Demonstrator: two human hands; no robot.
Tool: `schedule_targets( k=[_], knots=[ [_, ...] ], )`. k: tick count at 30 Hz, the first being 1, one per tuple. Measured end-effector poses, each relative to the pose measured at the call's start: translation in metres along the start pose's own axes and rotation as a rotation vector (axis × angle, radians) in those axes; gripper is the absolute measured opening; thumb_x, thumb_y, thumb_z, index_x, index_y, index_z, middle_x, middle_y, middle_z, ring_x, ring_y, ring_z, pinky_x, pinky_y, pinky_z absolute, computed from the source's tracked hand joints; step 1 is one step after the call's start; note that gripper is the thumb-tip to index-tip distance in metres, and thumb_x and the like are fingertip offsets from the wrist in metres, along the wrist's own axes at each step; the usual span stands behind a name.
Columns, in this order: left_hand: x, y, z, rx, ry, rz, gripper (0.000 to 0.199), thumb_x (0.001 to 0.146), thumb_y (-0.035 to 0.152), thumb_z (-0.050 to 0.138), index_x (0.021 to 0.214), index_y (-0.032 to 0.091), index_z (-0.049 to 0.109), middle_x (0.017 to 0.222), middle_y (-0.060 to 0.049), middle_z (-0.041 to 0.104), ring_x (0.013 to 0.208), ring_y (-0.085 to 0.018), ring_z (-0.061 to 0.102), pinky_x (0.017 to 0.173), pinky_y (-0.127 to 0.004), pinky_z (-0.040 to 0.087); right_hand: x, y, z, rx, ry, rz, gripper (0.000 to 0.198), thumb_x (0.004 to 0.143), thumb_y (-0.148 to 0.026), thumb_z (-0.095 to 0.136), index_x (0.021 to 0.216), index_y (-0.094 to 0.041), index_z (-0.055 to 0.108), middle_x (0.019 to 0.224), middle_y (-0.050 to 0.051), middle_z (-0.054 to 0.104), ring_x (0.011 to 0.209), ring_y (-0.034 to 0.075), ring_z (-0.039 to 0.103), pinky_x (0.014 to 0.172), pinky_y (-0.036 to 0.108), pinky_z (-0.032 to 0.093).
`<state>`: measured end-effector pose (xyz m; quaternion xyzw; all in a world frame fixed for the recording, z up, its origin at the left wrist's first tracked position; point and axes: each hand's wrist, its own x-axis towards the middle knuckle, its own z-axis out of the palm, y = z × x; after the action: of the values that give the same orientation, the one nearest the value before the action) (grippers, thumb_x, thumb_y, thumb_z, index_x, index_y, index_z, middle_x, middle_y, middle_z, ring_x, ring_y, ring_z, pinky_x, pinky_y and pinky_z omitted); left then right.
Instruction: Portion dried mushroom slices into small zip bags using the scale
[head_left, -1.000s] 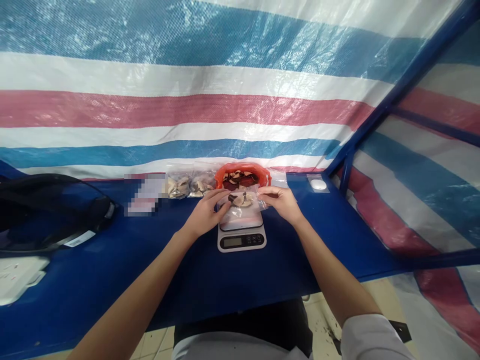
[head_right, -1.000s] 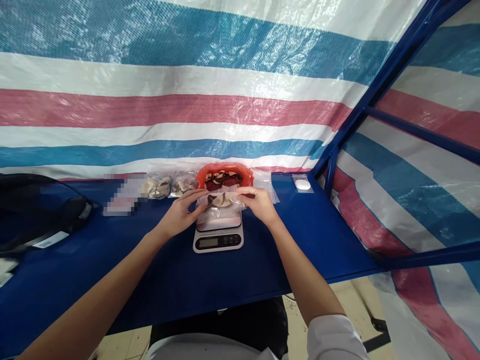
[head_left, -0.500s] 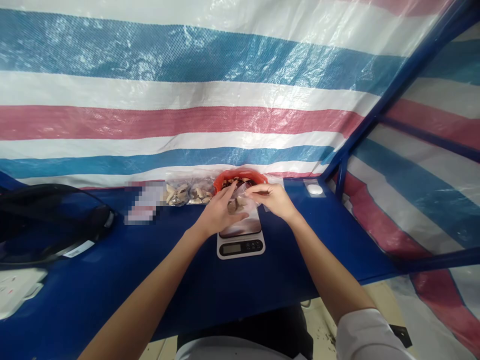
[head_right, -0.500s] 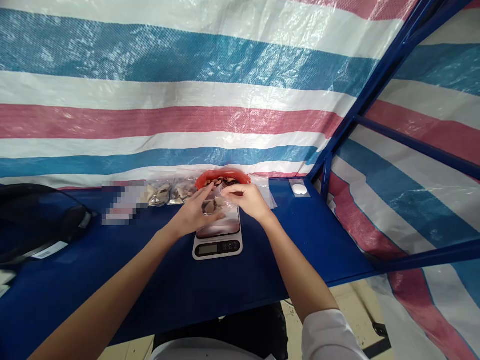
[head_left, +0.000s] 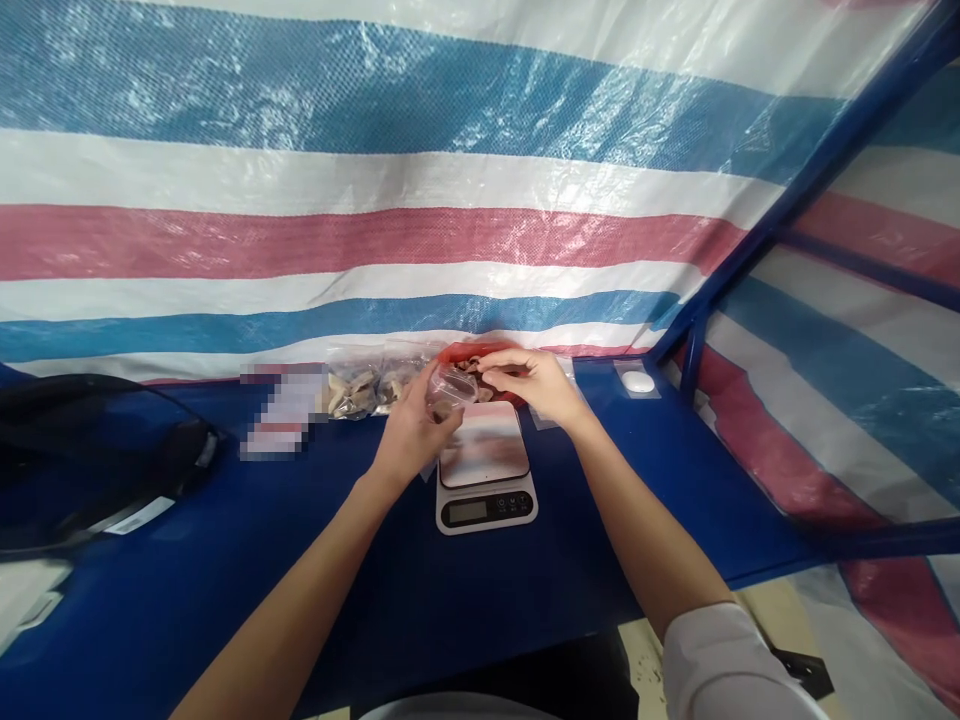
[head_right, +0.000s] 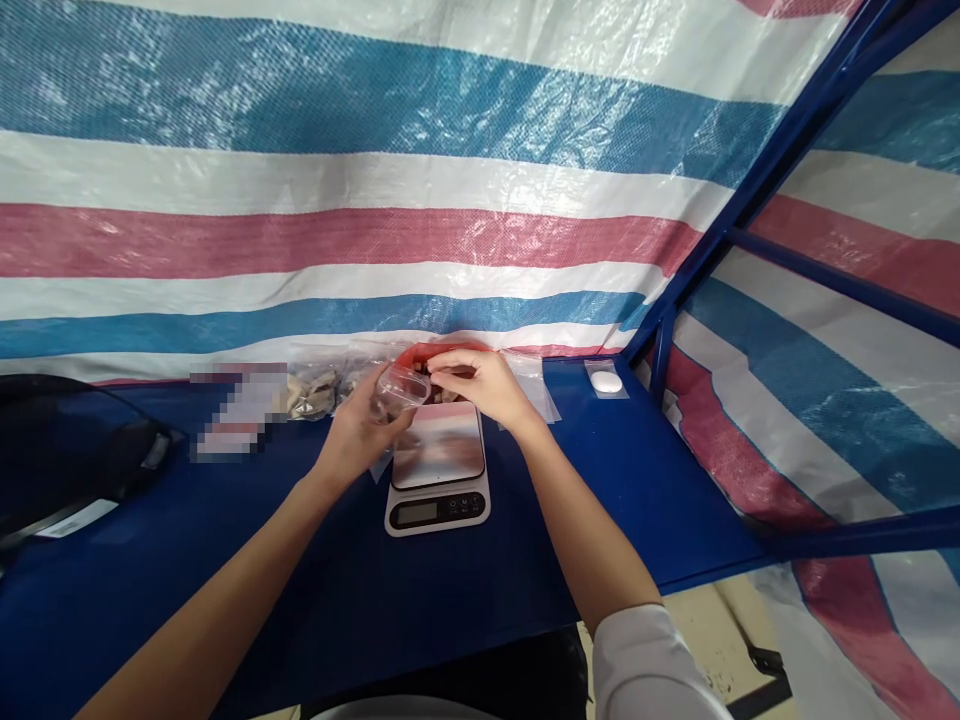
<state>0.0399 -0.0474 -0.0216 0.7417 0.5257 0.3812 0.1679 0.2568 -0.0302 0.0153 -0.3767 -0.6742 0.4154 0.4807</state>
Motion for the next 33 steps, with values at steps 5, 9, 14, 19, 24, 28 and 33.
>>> schedule_targets(
  k=[5,9,14,19,24,28,33],
  knots=[
    [0.007,-0.012,-0.018,-0.013,-0.078,0.0,0.077,0.081,0.044,0.069,0.149,0.016,0.045,0.122,-0.012,0.07,0.093,-0.025,0.07,0.086,-0.039,0.058,0.011,0.021,-0.011,-0.397,-0.051,0.079,0.019,0.086,-0.022,0.068,0.101,-0.022,0.08,0.105,0.004,0.08,0.095,0.02,0.074,0.089,0.033,0.056],
    [0.018,-0.018,-0.024,-0.034,-0.176,0.069,0.071,0.082,0.045,0.067,0.146,0.018,0.05,0.119,-0.01,0.07,0.085,-0.023,0.069,0.083,-0.039,0.058,0.023,0.027,-0.007,-0.761,-0.202,0.148,0.023,0.087,-0.019,0.062,0.099,-0.026,0.081,0.105,0.001,0.079,0.097,0.02,0.07,0.085,0.029,0.051],
    [0.029,-0.021,-0.025,-0.078,-0.243,0.111,0.069,0.082,0.05,0.069,0.142,0.019,0.055,0.114,-0.011,0.072,0.092,-0.027,0.071,0.079,-0.039,0.059,0.032,0.031,0.002,-0.924,-0.315,0.172,0.021,0.089,-0.026,0.061,0.097,-0.024,0.081,0.101,0.003,0.078,0.09,0.02,0.068,0.069,0.027,0.044],
    [0.035,-0.025,-0.023,-0.137,-0.28,0.081,0.071,0.082,0.05,0.071,0.144,0.019,0.054,0.115,-0.011,0.072,0.095,-0.029,0.071,0.075,-0.039,0.06,0.032,0.04,0.006,-0.981,-0.368,0.171,0.025,0.091,-0.029,0.059,0.107,-0.03,0.079,0.11,0.002,0.077,0.101,0.022,0.067,0.07,0.028,0.042],
    [0.036,-0.028,-0.022,-0.168,-0.305,0.068,0.074,0.082,0.051,0.072,0.146,0.019,0.053,0.121,-0.013,0.071,0.099,-0.03,0.07,0.081,-0.042,0.06,0.032,0.043,0.006,-1.004,-0.353,0.172,0.025,0.092,-0.032,0.059,0.108,-0.033,0.078,0.116,0.002,0.075,0.102,0.023,0.066,0.072,0.029,0.044],
    [0.035,-0.027,-0.021,-0.211,-0.301,0.044,0.072,0.082,0.053,0.072,0.143,0.02,0.055,0.127,-0.013,0.069,0.101,-0.03,0.07,0.082,-0.042,0.061,0.033,0.047,0.002,-0.96,-0.305,0.153,0.021,0.09,-0.033,0.065,0.104,-0.03,0.079,0.116,0.002,0.074,0.103,0.022,0.066,0.077,0.029,0.046],
    [0.033,-0.03,-0.018,-0.215,-0.296,0.05,0.07,0.082,0.053,0.072,0.142,0.02,0.056,0.128,-0.012,0.068,0.103,-0.029,0.07,0.085,-0.041,0.06,0.034,0.05,-0.001,-0.887,-0.278,0.15,0.015,0.087,-0.028,0.069,0.096,-0.024,0.08,0.112,0.004,0.074,0.098,0.02,0.067,0.076,0.028,0.046]
  ],
)
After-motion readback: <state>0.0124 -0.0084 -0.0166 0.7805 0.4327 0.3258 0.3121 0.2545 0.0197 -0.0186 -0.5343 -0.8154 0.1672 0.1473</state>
